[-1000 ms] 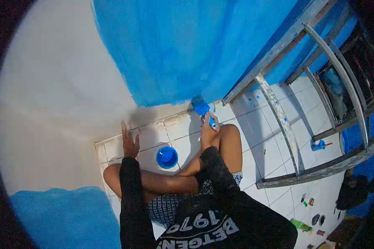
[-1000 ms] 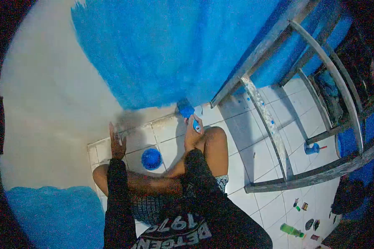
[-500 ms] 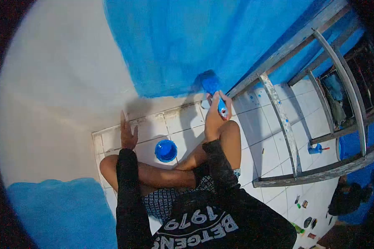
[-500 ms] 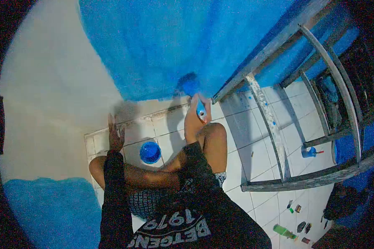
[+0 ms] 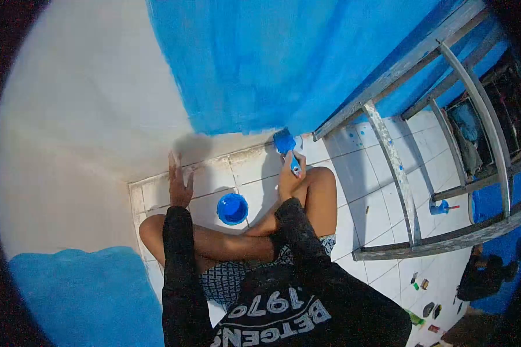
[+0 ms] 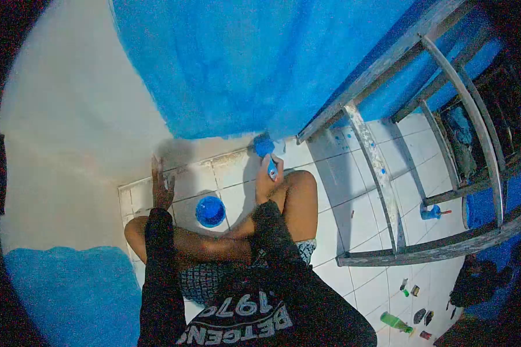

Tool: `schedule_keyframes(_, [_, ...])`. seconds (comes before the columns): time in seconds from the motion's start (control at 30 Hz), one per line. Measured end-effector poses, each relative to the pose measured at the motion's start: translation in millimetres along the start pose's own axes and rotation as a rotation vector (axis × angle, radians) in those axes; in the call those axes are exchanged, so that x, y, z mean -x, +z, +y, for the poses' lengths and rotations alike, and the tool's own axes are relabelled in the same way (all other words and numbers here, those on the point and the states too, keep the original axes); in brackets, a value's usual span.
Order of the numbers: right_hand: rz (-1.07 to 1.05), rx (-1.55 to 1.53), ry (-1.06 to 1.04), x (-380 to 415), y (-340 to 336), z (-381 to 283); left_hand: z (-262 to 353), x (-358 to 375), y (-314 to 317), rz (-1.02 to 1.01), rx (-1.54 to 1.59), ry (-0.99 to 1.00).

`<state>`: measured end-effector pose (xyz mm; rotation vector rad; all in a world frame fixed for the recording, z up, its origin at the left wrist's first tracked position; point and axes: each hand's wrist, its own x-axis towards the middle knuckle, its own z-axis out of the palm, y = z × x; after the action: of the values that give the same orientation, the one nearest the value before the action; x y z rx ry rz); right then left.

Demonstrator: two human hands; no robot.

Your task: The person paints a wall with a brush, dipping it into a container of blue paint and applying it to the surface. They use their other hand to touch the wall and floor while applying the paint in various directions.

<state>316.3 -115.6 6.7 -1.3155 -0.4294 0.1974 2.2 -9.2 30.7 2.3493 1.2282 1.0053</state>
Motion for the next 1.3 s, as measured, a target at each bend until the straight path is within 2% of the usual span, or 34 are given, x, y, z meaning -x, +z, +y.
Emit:
schedule_keyframes(0.07, [0.117, 0.057, 0.005, -2, -5, 19, -1, -1, -1, 0.019, -0.023, 0.017])
schedule_keyframes(0.17, [0.179, 0.072, 0.030, -8, -4, 13, -2, 1, 2, 0.020, -0.008, -0.007])
schedule_keyframes(0.3, [0.186, 0.038, 0.001, -34, 11, 35, 1, 2, -1, -0.029, -0.014, -0.046])
schedule_keyframes(0.37, [0.097, -0.275, 0.072, -48, 24, 7, -4, 1, 2, -0.031, -0.007, -0.052])
schedule_keyframes(0.43, [0.098, -0.209, 0.065, -51, 20, -33, -10, 3, 8, 0.013, 0.225, -0.070])
schedule_keyframes(0.47, [0.099, -0.146, 0.057, -52, 17, -47, -9, 3, 9, 0.012, 0.229, -0.076])
schedule_keyframes(0.5, [0.141, -0.215, 0.148, -50, 14, -52, -7, 4, 7, -0.019, 0.115, -0.074])
schedule_keyframes(0.53, [0.140, -0.213, 0.150, -47, 11, -65, -7, 4, 5, -0.049, -0.001, -0.069])
schedule_keyframes(0.6, [0.160, -0.241, 0.047, -40, 5, -89, -8, 4, 4, -0.038, -0.021, -0.044])
schedule_keyframes(0.67, [0.152, -0.221, 0.086, -38, -3, -63, -6, 2, 4, -0.026, -0.038, -0.013])
schedule_keyframes(0.73, [0.090, 0.077, 0.088, -36, -5, -35, -4, 2, 4, -0.039, -0.055, -0.041])
schedule_keyframes(0.8, [0.100, 0.122, 0.102, -32, 11, -25, -7, 5, 6, -0.043, -0.014, -0.061])
schedule_keyframes(0.87, [0.191, 0.165, -0.150, -37, 31, -28, -14, 3, 4, -0.042, 0.023, -0.080])
schedule_keyframes(0.9, [0.194, -0.084, 0.092, -42, 40, -31, -11, 2, 2, -0.023, 0.000, -0.038])
schedule_keyframes(0.93, [0.193, -0.082, 0.093, -39, 41, -47, -11, 4, 2, -0.008, -0.018, 0.000])
schedule_keyframes(1.0, [0.081, -0.281, 0.036, -39, 40, -72, -13, 3, 6, -0.014, -0.049, -0.011])
schedule_keyframes(1.03, [0.043, -0.134, -0.061, -44, 32, -64, -13, 5, 9, -0.021, -0.083, -0.025])
schedule_keyframes(1.07, [0.042, -0.127, -0.058, -43, 22, -65, -14, 10, 11, -0.027, -0.080, -0.030])
schedule_keyframes(1.17, [0.020, -0.246, 0.003, -26, 14, -108, -4, 4, 6, -0.038, -0.027, -0.093])
schedule_keyframes(1.2, [0.016, -0.253, 0.001, -24, 9, -97, -4, 5, 5, -0.033, -0.034, -0.080])
schedule_keyframes(1.3, [0.045, 0.103, -0.055, -34, -6, -40, -2, 2, 5, -0.038, -0.026, -0.092])
